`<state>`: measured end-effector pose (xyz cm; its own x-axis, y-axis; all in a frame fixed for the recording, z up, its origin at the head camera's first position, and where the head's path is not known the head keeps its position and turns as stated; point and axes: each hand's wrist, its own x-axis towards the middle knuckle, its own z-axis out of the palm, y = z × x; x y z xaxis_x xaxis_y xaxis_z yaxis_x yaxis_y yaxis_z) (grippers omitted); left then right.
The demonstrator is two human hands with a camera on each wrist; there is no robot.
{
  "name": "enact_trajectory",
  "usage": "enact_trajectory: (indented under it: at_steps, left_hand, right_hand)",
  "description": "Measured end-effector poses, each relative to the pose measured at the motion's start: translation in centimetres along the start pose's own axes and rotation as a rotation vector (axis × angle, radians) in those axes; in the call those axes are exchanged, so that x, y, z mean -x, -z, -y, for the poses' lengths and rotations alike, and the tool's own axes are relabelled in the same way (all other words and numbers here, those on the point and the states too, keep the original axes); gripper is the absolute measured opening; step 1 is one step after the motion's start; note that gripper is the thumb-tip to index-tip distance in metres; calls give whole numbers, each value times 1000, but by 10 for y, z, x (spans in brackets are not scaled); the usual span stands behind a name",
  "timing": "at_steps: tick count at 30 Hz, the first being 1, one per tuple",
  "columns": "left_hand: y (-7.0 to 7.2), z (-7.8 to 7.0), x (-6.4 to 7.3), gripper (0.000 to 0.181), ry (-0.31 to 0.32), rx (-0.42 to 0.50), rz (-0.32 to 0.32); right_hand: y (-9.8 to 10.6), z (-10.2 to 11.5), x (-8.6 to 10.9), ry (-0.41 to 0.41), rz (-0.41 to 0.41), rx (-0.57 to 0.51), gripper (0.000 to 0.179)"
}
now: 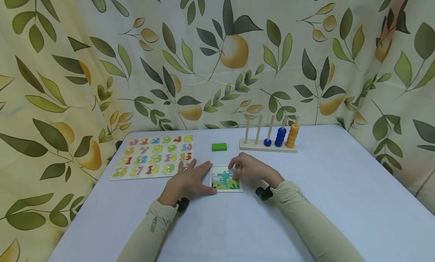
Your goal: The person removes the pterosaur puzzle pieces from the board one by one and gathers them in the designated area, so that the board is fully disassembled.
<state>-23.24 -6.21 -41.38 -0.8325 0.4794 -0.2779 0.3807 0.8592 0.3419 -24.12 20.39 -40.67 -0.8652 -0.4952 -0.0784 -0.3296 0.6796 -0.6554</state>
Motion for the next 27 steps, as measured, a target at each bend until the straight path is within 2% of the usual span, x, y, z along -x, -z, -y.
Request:
enact_trajectory:
  at_steps: [5,16,21,27]
  left_hand:
    - [0,1,-1,104,4,-8,-2]
    - [-1,0,-2,104,0,5,13]
    - [-2,1,-2,103,5,-3,7]
    - [-1,1,-1,104,2,3,12]
  right_hand:
    - [-6,4,-2,-24,24,49,19]
    - [-12,3,2,-19,-24,102,18]
    - [-13,3,3,17,-46,105,19]
    - [-12,4,4,4,-140,57,21]
